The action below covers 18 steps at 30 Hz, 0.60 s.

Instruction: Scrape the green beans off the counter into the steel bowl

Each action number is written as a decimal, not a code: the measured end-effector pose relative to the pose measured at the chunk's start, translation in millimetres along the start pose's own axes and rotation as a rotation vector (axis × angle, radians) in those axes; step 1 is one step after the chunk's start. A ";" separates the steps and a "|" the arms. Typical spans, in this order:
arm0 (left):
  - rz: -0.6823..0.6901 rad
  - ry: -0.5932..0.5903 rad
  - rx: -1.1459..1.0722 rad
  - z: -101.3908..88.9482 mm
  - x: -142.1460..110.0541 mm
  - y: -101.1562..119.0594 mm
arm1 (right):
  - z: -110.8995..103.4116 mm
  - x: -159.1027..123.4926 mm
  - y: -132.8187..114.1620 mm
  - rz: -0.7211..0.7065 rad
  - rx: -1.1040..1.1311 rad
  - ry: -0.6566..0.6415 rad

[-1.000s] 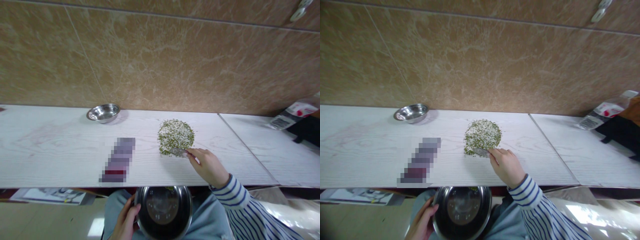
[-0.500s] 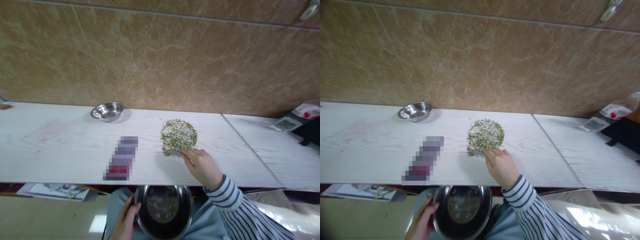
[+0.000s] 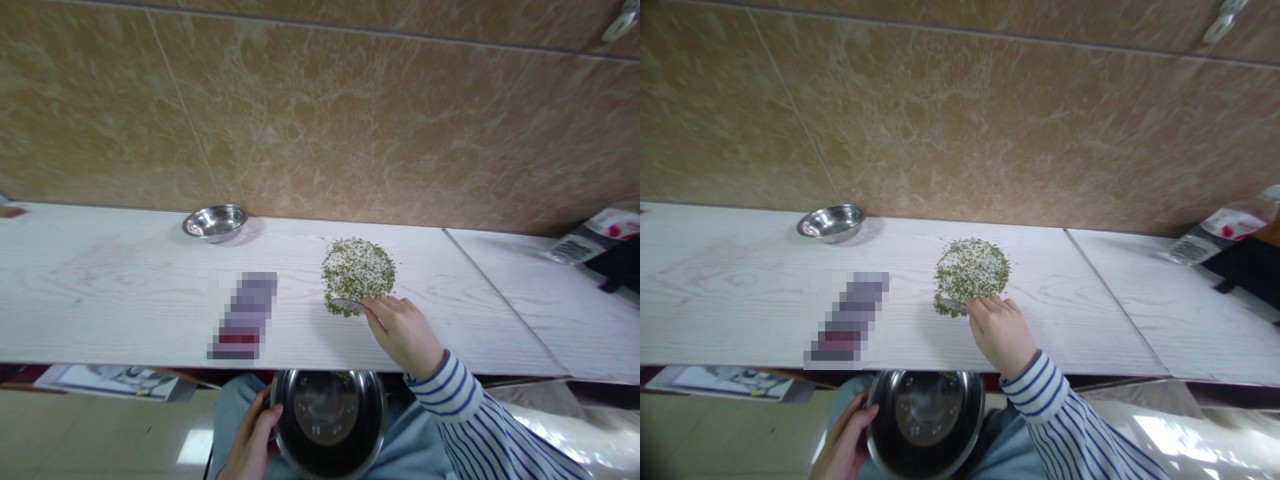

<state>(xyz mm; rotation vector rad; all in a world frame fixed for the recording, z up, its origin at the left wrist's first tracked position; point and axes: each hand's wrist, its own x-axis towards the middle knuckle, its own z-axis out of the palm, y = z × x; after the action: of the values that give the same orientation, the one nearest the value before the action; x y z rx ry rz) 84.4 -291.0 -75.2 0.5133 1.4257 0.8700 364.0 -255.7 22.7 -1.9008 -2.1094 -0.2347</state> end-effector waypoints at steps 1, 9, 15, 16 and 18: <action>0.002 -0.004 0.001 -0.1 0.5 -0.5 | -0.6 0.4 0.4 0.004 -0.002 0.009; -0.009 -0.043 -0.034 2.2 0.5 1.0 | -0.8 14.4 -4.2 0.047 -0.042 0.009; 0.011 -0.024 0.031 -0.6 1.2 1.0 | 3.4 23.3 -8.0 0.043 -0.065 -0.040; 0.009 -0.024 0.026 -0.9 1.4 0.7 | 4.0 23.7 -8.0 0.040 -0.067 -0.047; 0.007 -0.026 0.011 -0.6 1.4 0.8 | 4.5 23.5 -8.2 0.029 -0.066 -0.050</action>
<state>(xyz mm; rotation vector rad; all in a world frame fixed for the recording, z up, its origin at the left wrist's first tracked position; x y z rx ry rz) 83.5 -289.6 -75.5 0.5365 1.4058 0.8588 353.3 -233.1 26.6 -1.9926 -2.1296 -0.2563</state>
